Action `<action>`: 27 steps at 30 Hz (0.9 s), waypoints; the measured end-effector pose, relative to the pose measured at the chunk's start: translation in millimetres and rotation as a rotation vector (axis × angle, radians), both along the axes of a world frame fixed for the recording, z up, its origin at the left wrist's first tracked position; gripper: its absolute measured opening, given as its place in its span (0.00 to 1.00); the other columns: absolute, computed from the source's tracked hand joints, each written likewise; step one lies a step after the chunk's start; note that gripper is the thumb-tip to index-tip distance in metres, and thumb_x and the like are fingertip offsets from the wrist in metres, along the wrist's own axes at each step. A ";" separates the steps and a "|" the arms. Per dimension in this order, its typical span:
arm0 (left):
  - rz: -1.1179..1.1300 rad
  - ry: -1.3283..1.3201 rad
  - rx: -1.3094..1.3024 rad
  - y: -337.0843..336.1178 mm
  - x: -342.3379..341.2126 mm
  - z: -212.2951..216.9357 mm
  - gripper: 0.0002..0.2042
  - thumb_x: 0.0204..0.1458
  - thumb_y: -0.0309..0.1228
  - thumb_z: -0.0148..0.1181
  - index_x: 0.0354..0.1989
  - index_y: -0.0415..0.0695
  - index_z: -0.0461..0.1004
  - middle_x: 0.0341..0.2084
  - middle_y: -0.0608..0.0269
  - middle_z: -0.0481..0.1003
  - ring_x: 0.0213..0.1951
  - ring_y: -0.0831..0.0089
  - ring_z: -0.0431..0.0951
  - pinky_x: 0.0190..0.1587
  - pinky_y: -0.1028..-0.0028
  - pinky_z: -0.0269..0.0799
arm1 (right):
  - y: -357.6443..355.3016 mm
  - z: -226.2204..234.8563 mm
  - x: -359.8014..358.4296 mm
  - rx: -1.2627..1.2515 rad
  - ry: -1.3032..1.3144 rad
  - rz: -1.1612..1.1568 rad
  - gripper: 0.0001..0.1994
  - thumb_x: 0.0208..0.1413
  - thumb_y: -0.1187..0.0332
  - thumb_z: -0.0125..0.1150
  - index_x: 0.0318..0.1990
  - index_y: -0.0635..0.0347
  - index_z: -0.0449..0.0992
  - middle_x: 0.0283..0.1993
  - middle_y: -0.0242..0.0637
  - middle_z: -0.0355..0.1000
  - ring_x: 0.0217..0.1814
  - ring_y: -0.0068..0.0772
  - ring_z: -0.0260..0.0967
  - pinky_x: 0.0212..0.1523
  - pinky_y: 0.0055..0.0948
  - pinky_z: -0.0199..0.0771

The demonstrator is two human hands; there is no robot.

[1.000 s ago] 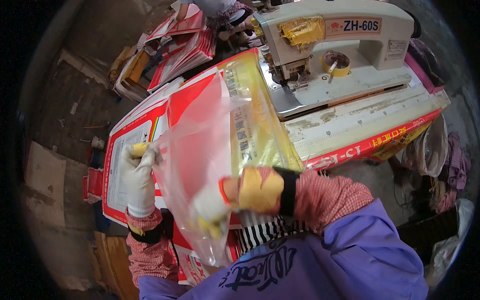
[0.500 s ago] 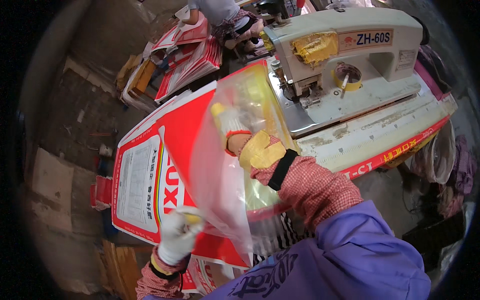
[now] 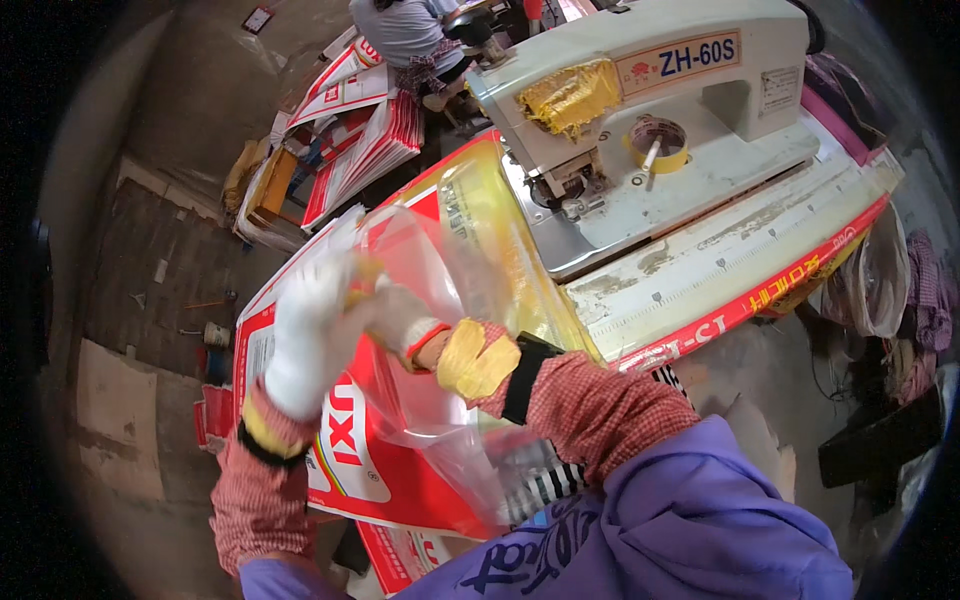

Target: The person is sewing plastic bags using an industrial sewing machine.

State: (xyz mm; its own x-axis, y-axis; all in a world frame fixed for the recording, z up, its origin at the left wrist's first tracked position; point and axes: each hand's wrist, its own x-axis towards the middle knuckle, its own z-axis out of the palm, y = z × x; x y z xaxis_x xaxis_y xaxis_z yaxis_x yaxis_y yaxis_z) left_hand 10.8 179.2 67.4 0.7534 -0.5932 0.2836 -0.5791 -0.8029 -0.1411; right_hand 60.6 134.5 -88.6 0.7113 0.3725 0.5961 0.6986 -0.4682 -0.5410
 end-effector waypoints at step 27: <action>0.514 -0.507 0.771 -58.5 143.8 112.1 0.08 0.48 0.31 0.52 0.29 0.47 0.78 0.27 0.56 0.79 0.31 0.57 0.80 0.33 0.62 0.76 | -102.9 18.0 -124.9 -0.401 0.708 0.981 0.18 0.54 0.56 0.49 0.51 0.47 0.69 0.46 0.45 0.73 0.47 0.43 0.72 0.43 0.38 0.72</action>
State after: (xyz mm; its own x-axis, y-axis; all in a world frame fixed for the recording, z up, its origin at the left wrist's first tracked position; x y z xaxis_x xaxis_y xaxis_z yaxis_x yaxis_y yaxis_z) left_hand 154.6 120.6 179.5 0.8640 -0.3903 0.3180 0.0751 -0.5248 -0.8479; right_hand -64.3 31.5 -70.6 0.1515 0.9856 -0.0752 0.4611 -0.1377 -0.8766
